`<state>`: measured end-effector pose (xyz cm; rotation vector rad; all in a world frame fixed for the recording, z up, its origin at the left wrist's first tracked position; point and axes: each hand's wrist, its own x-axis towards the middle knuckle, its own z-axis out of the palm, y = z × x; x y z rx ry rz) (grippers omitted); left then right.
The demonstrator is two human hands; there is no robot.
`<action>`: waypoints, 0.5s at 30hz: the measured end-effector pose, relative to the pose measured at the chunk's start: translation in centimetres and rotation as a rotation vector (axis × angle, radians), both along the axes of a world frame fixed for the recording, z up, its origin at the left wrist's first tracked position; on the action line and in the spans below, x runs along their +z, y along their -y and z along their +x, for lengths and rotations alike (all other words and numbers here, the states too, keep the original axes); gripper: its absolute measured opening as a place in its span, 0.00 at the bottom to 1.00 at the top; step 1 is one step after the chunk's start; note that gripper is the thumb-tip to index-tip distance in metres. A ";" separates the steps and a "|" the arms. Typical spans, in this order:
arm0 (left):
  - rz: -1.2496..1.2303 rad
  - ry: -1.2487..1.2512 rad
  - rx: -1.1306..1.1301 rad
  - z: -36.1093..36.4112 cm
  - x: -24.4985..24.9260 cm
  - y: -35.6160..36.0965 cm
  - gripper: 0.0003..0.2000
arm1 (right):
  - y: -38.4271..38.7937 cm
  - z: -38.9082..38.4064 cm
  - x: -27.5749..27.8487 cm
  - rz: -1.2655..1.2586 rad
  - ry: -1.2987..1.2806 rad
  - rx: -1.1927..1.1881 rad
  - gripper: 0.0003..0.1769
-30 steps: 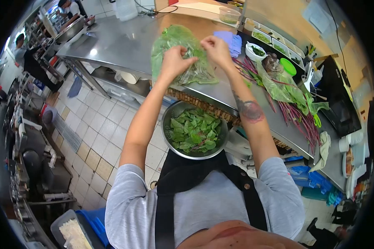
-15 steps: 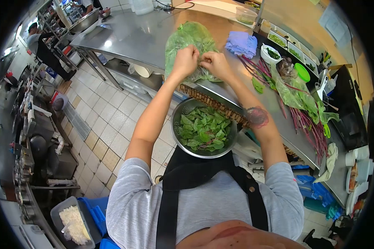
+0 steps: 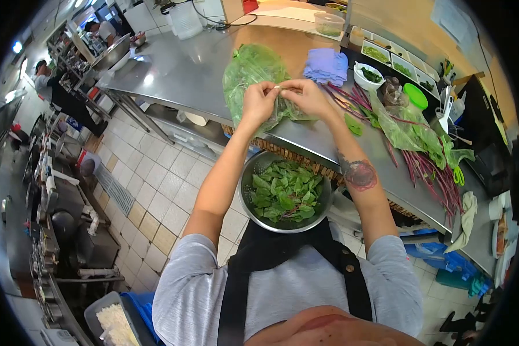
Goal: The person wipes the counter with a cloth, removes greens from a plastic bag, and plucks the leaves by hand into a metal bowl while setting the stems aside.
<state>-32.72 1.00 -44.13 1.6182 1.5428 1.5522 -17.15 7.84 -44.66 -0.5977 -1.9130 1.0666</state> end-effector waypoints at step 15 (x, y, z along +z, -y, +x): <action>0.062 0.998 -0.907 -2.4 -0.9 0.4 0.05 | -4.1 0.2 -2.0 0.498 0.266 -0.706 0.07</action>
